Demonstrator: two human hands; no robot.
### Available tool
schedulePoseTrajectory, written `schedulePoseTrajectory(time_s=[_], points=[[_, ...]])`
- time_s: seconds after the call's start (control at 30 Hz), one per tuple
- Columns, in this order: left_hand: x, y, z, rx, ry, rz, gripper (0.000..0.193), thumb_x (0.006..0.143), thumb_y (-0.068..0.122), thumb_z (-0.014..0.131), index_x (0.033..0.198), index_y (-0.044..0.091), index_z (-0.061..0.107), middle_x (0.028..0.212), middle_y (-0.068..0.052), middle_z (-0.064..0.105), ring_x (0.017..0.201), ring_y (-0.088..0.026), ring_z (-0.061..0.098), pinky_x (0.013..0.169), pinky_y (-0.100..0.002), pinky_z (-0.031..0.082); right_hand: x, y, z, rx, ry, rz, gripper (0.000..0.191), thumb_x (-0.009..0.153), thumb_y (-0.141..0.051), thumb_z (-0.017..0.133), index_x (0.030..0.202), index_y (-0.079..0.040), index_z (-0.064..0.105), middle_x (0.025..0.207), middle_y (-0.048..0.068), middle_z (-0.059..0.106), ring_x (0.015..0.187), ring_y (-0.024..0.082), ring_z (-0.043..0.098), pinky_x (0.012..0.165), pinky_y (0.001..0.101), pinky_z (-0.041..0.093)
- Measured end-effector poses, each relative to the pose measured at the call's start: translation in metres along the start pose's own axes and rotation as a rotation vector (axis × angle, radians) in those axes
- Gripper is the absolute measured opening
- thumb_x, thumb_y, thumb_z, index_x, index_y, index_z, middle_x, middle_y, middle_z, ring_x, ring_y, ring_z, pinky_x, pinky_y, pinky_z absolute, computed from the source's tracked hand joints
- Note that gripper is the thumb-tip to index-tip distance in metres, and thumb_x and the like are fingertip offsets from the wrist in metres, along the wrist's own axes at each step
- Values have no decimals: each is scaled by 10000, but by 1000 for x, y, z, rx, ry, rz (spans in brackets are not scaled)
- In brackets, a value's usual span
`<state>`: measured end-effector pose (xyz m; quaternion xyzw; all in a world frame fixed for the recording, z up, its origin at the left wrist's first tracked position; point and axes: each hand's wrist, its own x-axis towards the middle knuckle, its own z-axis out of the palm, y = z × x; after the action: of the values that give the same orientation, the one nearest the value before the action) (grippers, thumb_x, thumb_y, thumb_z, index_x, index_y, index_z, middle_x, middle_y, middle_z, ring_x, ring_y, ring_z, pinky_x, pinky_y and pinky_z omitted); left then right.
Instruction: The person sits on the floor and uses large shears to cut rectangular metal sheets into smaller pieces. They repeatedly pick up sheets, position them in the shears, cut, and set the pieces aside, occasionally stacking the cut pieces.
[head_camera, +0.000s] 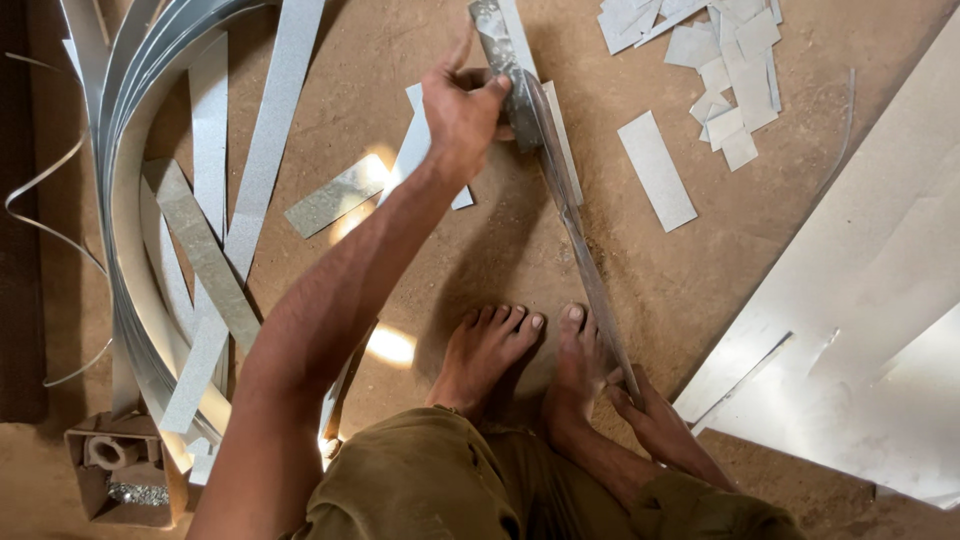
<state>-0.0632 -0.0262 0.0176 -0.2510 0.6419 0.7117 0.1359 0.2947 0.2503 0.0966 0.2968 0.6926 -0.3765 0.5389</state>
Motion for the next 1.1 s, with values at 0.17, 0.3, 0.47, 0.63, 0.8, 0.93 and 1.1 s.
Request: schedulePoseTrajectory(time_s=[0.17,0.3,0.47,0.63,0.8,0.93,1.1], points=[[-8,-7,3,-7,-16,27,806,907,-104,664,1576,223,358,886,-104,741,613,-168,745,443,-304,642,13,16,6,43,12,-64,480,988,-467,500,1369,-178,457,1287,126,605,1204,231,572,1027,432,437],[-5,-11,2,-7,-19,35,796,910,-98,665,1570,226,360,900,-84,735,638,-157,752,458,-305,650,21,21,9,97,151,-215,495,1010,-447,533,1311,-75,409,1212,230,617,1072,318,647,919,487,508],[-2,-21,2,-48,-29,30,788,922,-104,654,1582,214,365,919,-88,713,671,-151,733,493,-316,670,21,19,10,-80,187,-18,444,963,-437,554,1238,-90,584,915,214,723,766,310,690,749,494,512],[6,-22,4,-10,-9,-13,815,891,-114,660,1576,204,354,914,-104,726,635,-156,718,402,-308,662,29,18,17,-196,332,-68,541,1003,-500,562,956,23,693,657,201,645,560,309,579,617,505,481],[-10,-23,4,-78,-40,-123,770,906,-110,634,1567,160,344,899,-128,753,566,-196,687,367,-315,598,31,23,9,-82,203,-102,463,988,-468,528,1113,-32,623,784,179,689,660,290,650,665,494,510],[-60,-47,10,-314,-53,-169,795,912,-166,656,1618,112,419,875,-108,684,636,-161,641,527,-298,676,21,31,6,66,177,-281,466,936,-403,556,1255,-66,521,1008,161,696,840,298,682,744,489,506],[-83,-61,12,-246,-88,-183,772,894,-113,660,1577,131,397,820,-52,643,576,-169,626,406,-318,609,27,30,19,-158,367,-146,402,963,-435,597,1095,-59,657,783,231,703,708,380,686,673,517,530]])
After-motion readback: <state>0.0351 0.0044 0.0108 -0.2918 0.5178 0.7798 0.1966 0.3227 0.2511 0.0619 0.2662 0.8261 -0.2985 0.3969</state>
